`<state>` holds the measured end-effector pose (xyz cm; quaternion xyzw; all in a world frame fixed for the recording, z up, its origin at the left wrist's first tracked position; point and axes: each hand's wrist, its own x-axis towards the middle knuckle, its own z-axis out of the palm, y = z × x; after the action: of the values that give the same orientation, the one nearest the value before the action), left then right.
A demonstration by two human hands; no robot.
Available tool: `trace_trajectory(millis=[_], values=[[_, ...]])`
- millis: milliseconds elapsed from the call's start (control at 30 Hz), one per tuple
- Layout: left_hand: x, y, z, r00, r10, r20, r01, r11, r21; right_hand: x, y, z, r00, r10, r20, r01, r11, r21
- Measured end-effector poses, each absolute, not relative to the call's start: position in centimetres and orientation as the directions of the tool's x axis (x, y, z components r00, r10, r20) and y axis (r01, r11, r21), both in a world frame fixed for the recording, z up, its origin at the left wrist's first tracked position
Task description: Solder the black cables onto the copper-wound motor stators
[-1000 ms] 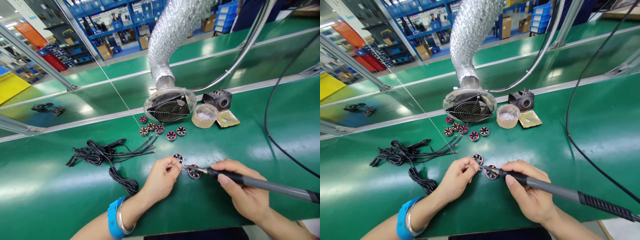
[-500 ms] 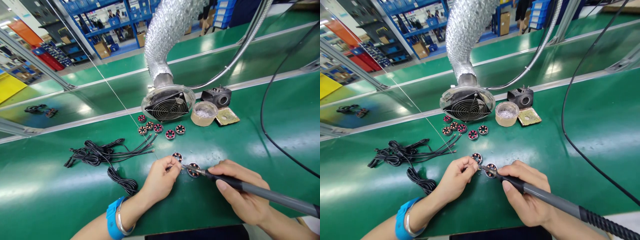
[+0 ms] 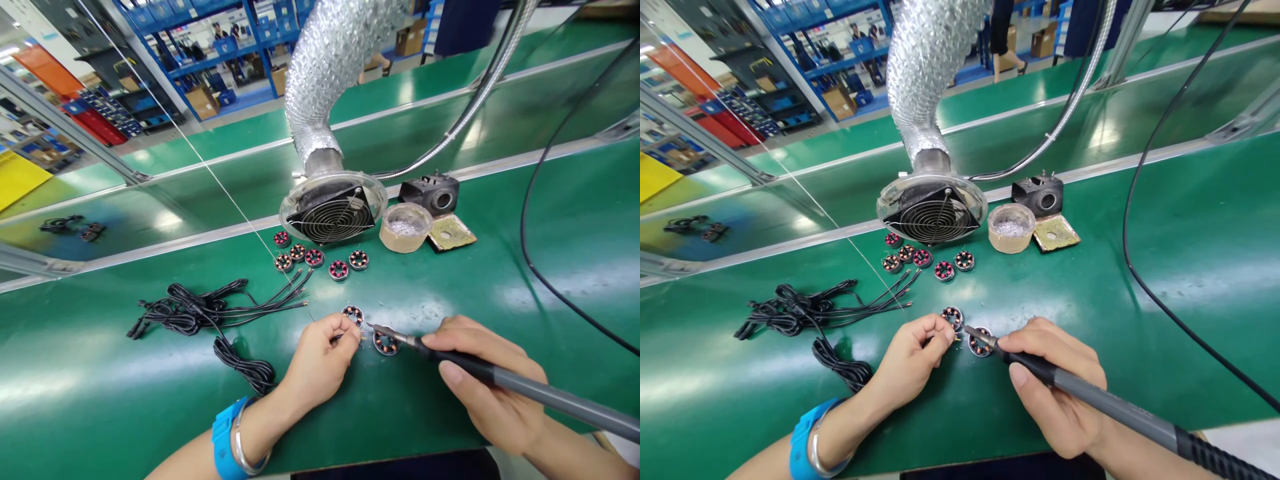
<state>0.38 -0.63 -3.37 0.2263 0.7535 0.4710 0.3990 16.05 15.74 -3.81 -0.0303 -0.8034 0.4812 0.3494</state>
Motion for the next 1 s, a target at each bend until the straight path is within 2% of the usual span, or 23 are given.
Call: trace_trajectory(millis=[267,433,500,700,1000], values=[[0.3,-0.7,-3.3,-0.554,0.736,-0.390,-0.021,0.456,0.890,14.6,15.4,-3.0,-0.814,0.354,0.460,-0.164,0.620,-0.767],[0.2,-1.1,-2.8,-0.483,0.804,-0.347,0.046,0.419,0.907,11.8,15.0,-3.9,-0.895,0.101,0.434,-0.258,0.677,-0.690],[0.1,-1.2,-2.4,-0.457,0.827,-0.327,0.078,0.403,0.912,11.3,15.0,-4.4,-0.890,0.051,0.454,-0.299,0.686,-0.663],[0.3,-1.4,-1.3,-0.462,0.840,-0.283,0.244,0.427,0.871,11.8,14.6,-4.6,-0.843,0.095,0.530,-0.323,0.697,-0.640],[0.6,-1.4,-3.4,-0.416,0.819,-0.395,-0.146,0.369,0.918,12.0,13.9,-5.1,-0.823,0.100,0.559,-0.328,0.720,-0.612]])
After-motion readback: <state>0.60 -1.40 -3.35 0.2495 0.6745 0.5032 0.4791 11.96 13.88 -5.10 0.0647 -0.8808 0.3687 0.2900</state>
